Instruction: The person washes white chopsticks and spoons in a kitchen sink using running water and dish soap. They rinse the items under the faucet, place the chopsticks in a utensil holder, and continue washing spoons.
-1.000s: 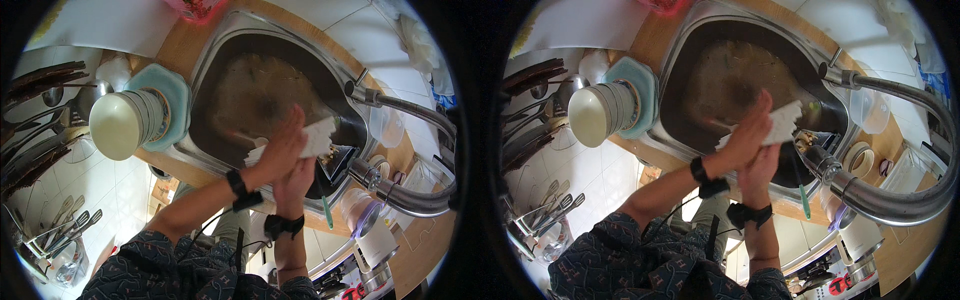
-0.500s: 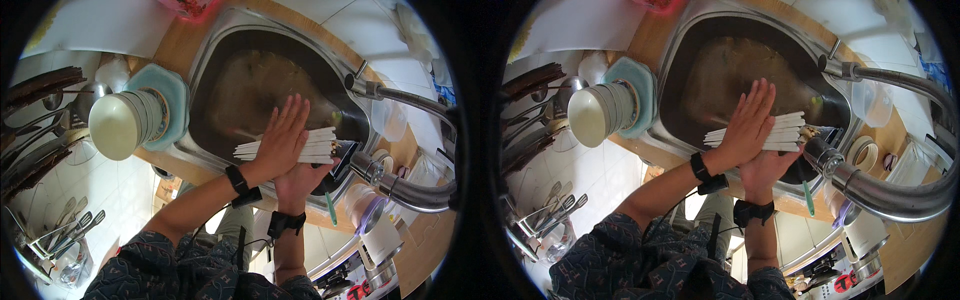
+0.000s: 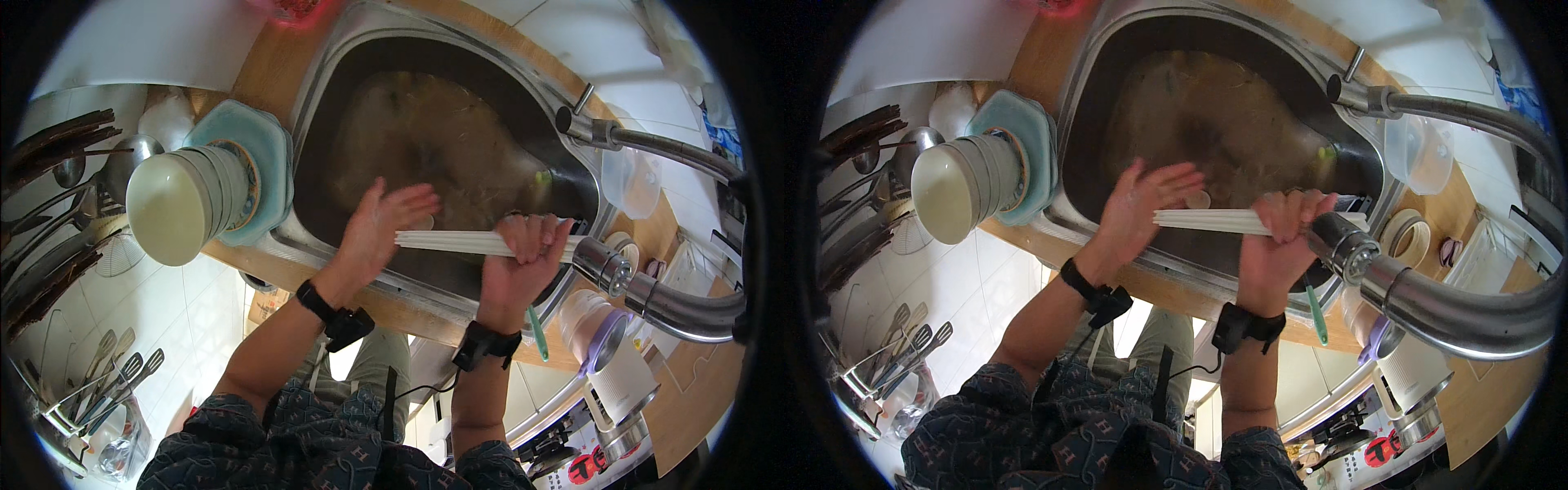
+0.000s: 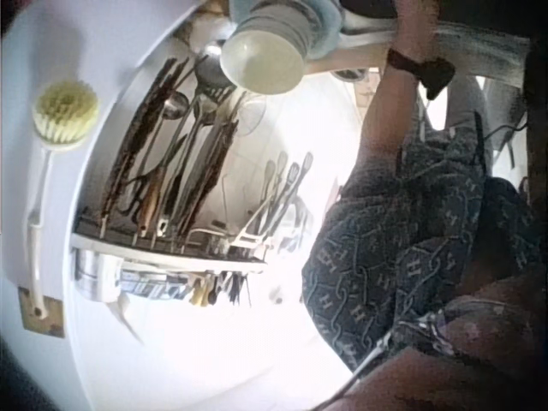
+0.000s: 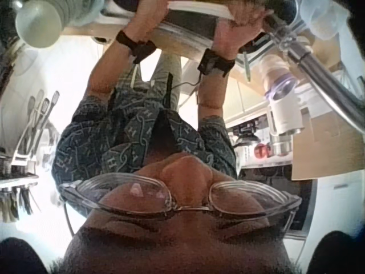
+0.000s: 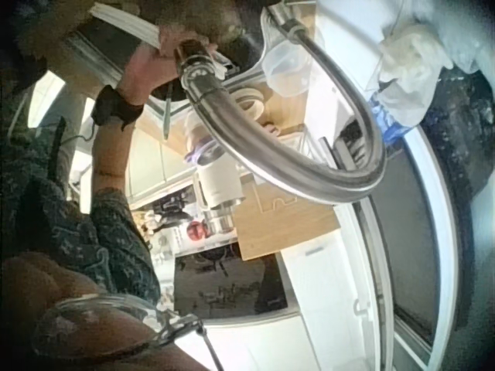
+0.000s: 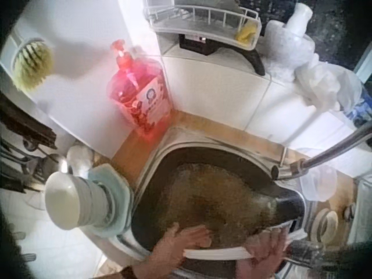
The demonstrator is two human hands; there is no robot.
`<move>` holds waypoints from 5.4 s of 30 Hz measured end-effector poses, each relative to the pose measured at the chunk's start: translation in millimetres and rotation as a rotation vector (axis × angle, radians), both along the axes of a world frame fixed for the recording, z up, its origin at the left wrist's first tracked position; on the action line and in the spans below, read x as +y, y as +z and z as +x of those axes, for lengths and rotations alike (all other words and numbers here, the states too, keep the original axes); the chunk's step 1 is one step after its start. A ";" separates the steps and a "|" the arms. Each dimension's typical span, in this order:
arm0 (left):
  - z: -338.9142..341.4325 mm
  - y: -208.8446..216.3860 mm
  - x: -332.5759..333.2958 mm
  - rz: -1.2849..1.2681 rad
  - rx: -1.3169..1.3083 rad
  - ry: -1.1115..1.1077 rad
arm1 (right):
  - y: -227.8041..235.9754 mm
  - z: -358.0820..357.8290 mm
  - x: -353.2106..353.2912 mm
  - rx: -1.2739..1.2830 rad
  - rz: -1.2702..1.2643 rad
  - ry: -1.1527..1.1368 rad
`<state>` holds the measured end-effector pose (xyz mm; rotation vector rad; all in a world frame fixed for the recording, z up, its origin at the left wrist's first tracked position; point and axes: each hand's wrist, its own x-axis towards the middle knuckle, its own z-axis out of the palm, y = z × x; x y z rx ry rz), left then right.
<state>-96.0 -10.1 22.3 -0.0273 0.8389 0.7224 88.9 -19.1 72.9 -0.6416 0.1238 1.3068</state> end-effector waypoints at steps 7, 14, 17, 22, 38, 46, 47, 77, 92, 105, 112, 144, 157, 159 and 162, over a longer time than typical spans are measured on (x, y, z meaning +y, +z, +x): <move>38.9 5.9 -24.5 0.187 0.189 -0.007 | -42.0 -32.6 -27.6 -0.208 0.040 0.356; 69.6 11.0 2.5 0.772 0.652 -0.197 | -16.9 -45.5 -35.4 -0.141 -0.036 0.256; 79.4 7.7 -3.3 0.799 0.637 -0.179 | -9.8 -43.3 -25.4 -0.056 0.084 0.239; 81.1 1.0 -15.6 0.936 0.809 -0.232 | -6.5 -47.5 -20.9 -0.161 -0.202 0.189; 78.4 19.2 8.8 1.083 0.822 -0.387 | -39.1 -27.6 -33.8 -0.186 -0.189 0.298; 84.1 -7.5 -4.8 1.161 0.926 -0.397 | -37.8 -23.2 -34.1 -0.184 -0.236 0.313; 83.0 -10.9 -3.6 1.144 0.947 -0.382 | -31.1 -28.3 -36.1 0.099 -0.254 0.215; 58.5 0.5 -22.7 0.478 0.215 -0.004 | -50.3 -47.5 -34.8 -0.469 -0.186 0.375; 61.7 -4.8 -11.8 0.984 0.709 -0.168 | -16.2 -47.9 -35.6 -0.071 -0.128 0.357; 30.3 -18.3 3.6 0.658 0.911 -0.252 | -36.8 -40.2 -45.3 -0.213 -0.097 0.720; -12.0 5.6 3.2 1.287 1.210 -0.710 | -15.9 31.0 3.0 -0.709 0.111 0.169; 89.0 9.5 5.1 1.042 0.790 -0.271 | 4.4 -24.1 18.4 -0.501 -0.159 0.478; 109.2 13.6 14.3 0.769 1.179 -0.153 | -26.7 -39.6 -9.8 -0.149 -0.041 0.301; 111.3 5.8 14.2 0.715 1.129 -0.126 | -36.2 -41.3 -10.5 -0.309 -0.150 0.264; 111.2 -7.9 13.6 0.547 0.988 -0.119 | -52.7 -41.3 -12.6 -0.653 -0.232 0.272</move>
